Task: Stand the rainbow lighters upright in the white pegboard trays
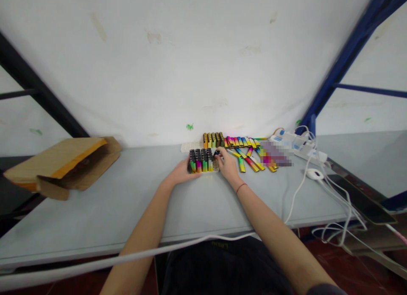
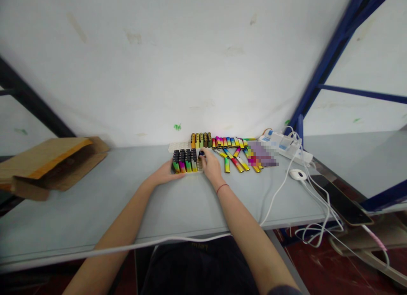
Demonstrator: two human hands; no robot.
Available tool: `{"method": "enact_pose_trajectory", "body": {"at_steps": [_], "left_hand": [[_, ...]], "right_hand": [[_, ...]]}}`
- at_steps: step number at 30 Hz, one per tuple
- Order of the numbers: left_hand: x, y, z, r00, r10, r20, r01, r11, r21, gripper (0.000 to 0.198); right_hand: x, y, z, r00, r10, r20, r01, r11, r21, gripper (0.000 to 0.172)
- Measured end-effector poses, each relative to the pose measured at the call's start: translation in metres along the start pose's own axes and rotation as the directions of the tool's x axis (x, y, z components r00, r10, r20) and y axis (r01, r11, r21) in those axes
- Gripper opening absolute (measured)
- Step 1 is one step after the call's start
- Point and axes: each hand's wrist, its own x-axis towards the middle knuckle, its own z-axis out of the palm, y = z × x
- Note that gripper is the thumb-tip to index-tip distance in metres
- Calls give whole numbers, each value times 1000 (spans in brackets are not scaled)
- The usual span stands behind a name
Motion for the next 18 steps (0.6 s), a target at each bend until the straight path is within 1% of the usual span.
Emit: {"method": "enact_pose_trajectory", "body": {"at_steps": [2,4,7,9,11,13,15,16,18], "left_hand": [[0,0,0,1000,0,5,0,1000,2,95],[0,-1,0,1000,4,9,-4,1000,5,95],[0,-1,0,1000,5,16,-5,1000,25,93],[0,-1,0,1000,-4,22,3,999,44,91],[0,-1,0,1000,-11,29,9,998,60,90],[0,-1,0,1000,-18,24,16,997,71,92],[0,-1,0,1000,-26,12,25,996,80,94],[0,-1,0,1000,-30,7,29,996,81,94],[0,-2,0,1000,-28,-5,28,998,61,92]], "right_hand": [[0,-3,-1,998,-51,21,52,997,-55,39],[-1,-6,-2,995,-77,56,84,988,-133,49],[-2,-8,-5,991,-33,127,70,951,-301,67],[-2,-8,-9,987,-5,159,68,915,-397,75],[-1,-6,-13,990,30,135,40,875,-483,79],[-2,-2,-16,993,103,57,-53,821,-568,76],[-3,1,-20,983,184,-3,-145,762,-631,65],[-3,3,-21,977,214,-10,-169,741,-650,58],[-4,4,-24,971,239,13,-170,725,-667,46]]}}
